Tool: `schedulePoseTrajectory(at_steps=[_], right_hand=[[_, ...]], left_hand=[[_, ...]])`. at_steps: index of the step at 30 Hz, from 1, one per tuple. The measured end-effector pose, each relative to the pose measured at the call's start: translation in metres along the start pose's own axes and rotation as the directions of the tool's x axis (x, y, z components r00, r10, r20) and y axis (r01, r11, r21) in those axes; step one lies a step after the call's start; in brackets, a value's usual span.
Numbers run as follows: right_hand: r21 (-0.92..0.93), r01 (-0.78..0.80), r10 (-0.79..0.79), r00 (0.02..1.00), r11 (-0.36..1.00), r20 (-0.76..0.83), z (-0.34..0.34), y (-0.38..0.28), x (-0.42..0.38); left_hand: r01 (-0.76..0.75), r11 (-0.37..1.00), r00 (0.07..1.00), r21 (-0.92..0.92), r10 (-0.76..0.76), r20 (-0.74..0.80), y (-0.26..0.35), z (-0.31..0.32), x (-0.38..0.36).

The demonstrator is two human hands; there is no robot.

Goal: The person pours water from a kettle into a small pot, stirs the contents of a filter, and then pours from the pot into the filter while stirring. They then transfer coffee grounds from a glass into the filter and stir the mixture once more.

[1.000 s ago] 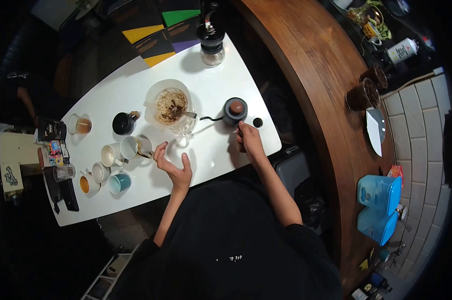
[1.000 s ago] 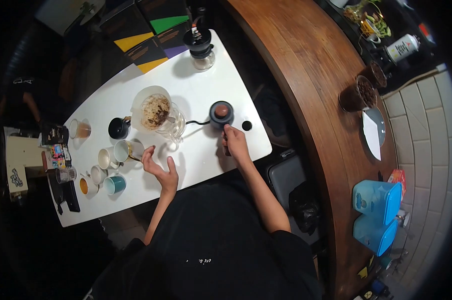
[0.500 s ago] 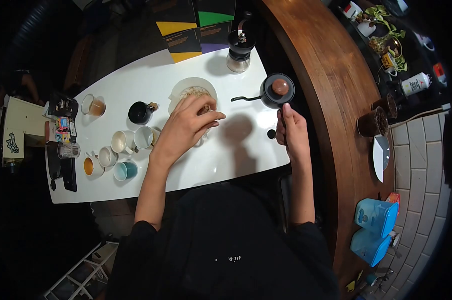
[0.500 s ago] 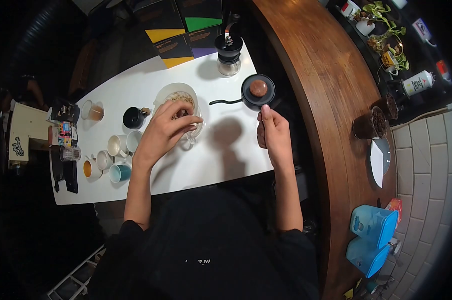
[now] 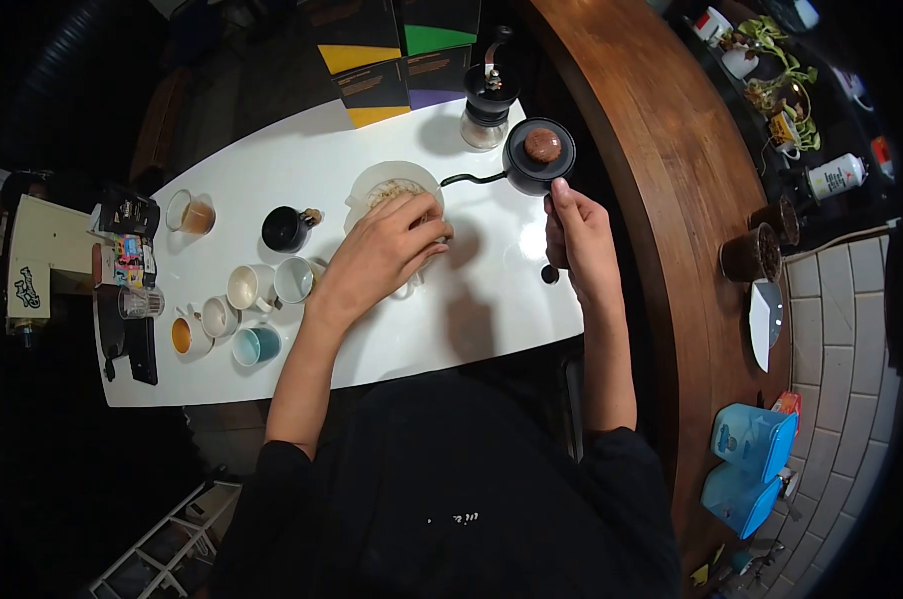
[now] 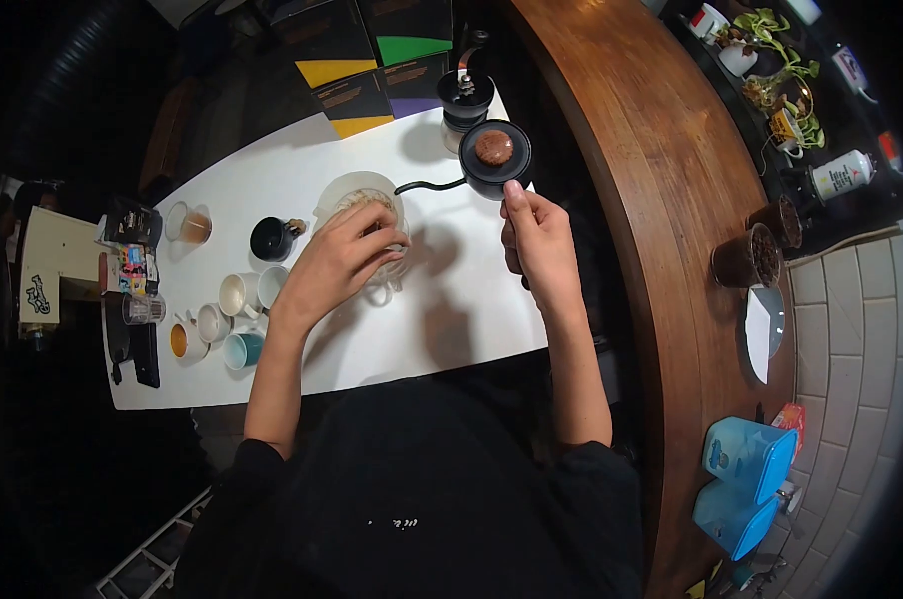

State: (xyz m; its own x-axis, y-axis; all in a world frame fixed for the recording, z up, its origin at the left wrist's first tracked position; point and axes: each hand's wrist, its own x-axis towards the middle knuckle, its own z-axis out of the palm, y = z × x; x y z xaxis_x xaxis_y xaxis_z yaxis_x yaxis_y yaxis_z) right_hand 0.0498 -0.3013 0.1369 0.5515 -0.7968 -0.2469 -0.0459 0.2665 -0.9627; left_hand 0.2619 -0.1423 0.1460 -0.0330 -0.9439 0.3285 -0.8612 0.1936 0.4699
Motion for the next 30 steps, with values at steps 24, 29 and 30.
schedulePoseTrajectory(at_steps=[24,29,30], right_hand=[[-0.339,0.084,-0.091,0.996,0.937,-0.005,0.037,-0.011,0.011],[-0.379,0.080,-0.087,0.996,0.922,-0.001,0.037,-0.013,0.003],[-0.387,0.071,-0.077,0.997,0.919,-0.002,0.037,-0.014,0.001]], left_hand=[[0.249,0.882,0.867,-0.399,-0.386,-0.314,-0.029,-0.019,-0.039],[0.240,0.870,0.854,-0.430,-0.400,-0.333,-0.035,-0.015,-0.042],[0.247,0.873,0.857,-0.421,-0.400,-0.326,-0.035,-0.016,-0.042]])
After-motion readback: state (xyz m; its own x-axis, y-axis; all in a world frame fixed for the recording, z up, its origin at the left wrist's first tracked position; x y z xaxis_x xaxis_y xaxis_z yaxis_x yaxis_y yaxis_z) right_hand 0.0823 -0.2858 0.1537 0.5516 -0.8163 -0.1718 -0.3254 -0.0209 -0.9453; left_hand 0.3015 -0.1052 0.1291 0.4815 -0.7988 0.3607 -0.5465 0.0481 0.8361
